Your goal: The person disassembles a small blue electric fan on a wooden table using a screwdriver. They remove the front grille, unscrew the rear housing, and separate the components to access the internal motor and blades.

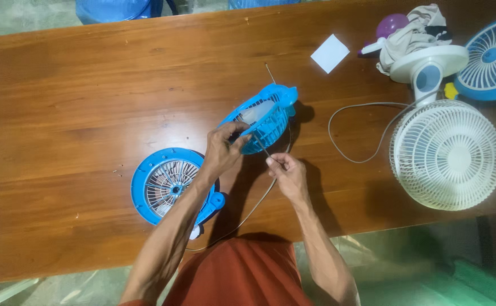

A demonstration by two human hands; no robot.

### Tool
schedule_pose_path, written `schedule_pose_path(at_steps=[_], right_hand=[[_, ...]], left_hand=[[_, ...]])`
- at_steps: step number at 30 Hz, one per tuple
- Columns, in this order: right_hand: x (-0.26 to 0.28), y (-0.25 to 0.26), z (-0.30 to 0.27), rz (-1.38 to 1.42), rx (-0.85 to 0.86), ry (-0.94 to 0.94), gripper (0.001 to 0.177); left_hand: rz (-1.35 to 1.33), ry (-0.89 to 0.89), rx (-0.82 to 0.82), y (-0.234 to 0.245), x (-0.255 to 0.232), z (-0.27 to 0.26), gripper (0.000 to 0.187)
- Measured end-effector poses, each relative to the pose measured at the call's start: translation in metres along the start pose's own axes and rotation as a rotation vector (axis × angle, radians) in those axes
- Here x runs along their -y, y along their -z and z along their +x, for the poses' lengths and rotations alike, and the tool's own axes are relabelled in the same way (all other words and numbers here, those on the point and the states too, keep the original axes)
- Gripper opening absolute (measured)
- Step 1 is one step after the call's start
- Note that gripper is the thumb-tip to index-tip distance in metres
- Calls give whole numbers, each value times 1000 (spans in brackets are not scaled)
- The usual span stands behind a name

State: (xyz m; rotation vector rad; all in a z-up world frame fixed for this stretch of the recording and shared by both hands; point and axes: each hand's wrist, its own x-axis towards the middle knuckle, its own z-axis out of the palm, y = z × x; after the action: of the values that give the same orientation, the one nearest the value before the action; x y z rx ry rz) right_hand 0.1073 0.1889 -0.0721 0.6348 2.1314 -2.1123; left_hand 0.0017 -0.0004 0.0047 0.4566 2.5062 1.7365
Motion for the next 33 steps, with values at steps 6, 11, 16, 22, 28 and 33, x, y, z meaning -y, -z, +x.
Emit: schedule_pose_path(at_steps=[6,11,16,22,28,33], right_hand=[[-1,1,-1,-141,46,-91,30],[7,-3,2,-75,24,5,30],[17,-6,3,-67,10,-72,30],[22,-7,2,-146,16,-18,28],[19,-7,6,-102,2,-17,27],[14,-7,3,-126,24,10,21]], left_hand=[[-19,-19,8,-2,2,-2,22],[-5,-13,16,-2,3,-2,21],[-7,-34,7,-1,2,-2,22],[-5,-13,3,-2,-1,-4,21],[-10,-44,-9,-3,-1,-5,21],[-15,-21,3,-5,0,-6,21]])
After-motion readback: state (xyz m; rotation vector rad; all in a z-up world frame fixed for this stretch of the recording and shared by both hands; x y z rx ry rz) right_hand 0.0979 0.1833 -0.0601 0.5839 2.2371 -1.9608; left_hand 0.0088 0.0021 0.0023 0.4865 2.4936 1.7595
